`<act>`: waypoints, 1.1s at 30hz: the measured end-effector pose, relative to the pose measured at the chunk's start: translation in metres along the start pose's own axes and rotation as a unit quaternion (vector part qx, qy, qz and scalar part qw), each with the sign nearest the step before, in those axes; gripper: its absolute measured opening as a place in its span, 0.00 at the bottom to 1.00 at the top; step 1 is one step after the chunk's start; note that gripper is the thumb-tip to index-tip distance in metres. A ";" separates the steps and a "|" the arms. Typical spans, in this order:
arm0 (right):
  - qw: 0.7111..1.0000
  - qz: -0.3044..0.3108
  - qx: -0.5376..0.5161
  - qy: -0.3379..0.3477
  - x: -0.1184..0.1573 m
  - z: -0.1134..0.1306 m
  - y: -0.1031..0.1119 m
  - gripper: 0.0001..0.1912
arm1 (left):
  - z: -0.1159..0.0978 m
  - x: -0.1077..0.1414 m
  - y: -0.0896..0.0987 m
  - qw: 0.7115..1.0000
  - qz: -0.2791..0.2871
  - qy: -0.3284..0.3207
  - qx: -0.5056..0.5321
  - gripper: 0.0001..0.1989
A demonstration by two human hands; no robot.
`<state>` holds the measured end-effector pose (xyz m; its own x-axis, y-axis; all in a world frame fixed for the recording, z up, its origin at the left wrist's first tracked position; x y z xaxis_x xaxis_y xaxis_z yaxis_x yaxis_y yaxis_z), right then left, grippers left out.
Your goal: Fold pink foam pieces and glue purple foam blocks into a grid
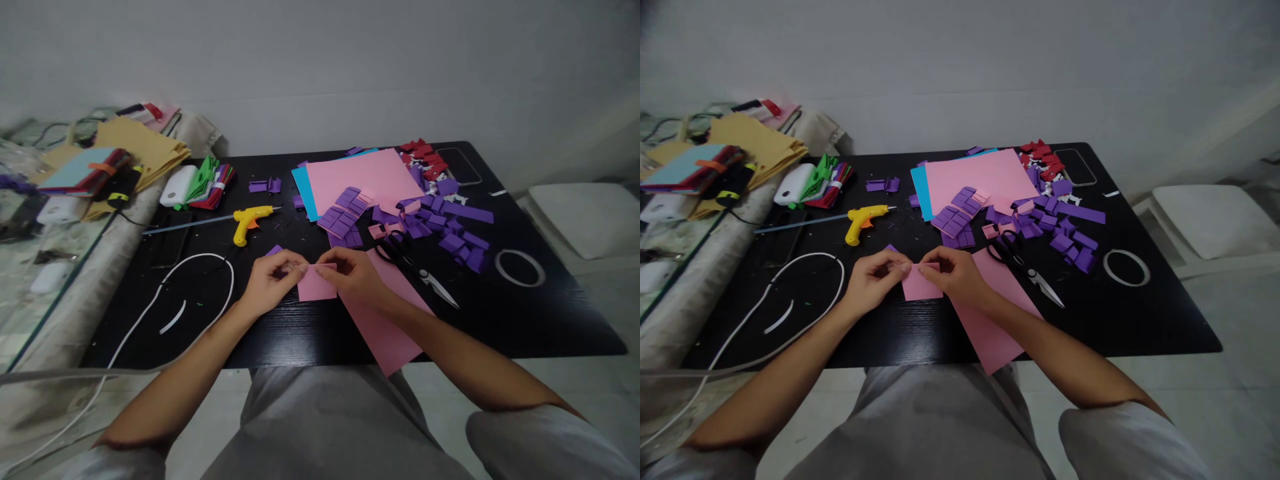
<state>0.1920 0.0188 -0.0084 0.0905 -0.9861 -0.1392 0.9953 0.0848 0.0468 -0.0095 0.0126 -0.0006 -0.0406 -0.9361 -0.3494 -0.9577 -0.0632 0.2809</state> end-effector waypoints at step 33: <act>0.997 0.028 0.075 0.013 -0.001 -0.005 0.000 0.07 | 0.001 -0.003 0.002 0.993 0.074 -0.076 -0.048 0.07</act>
<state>0.1918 0.0205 -0.0128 0.1494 -0.9761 -0.1580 0.9726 0.1163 0.2015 -0.0112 0.0160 0.0003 -0.2280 -0.8750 -0.4271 -0.9068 0.0310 0.4205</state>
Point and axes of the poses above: each hand's wrist, its own x-axis away from the middle knuckle, its own y-axis out of the back of the hand, z = x × y, the point moved 2 cm from there along -x, towards the middle knuckle, and after that the axes turned 12 degrees about -z, right-handed, at the moved point
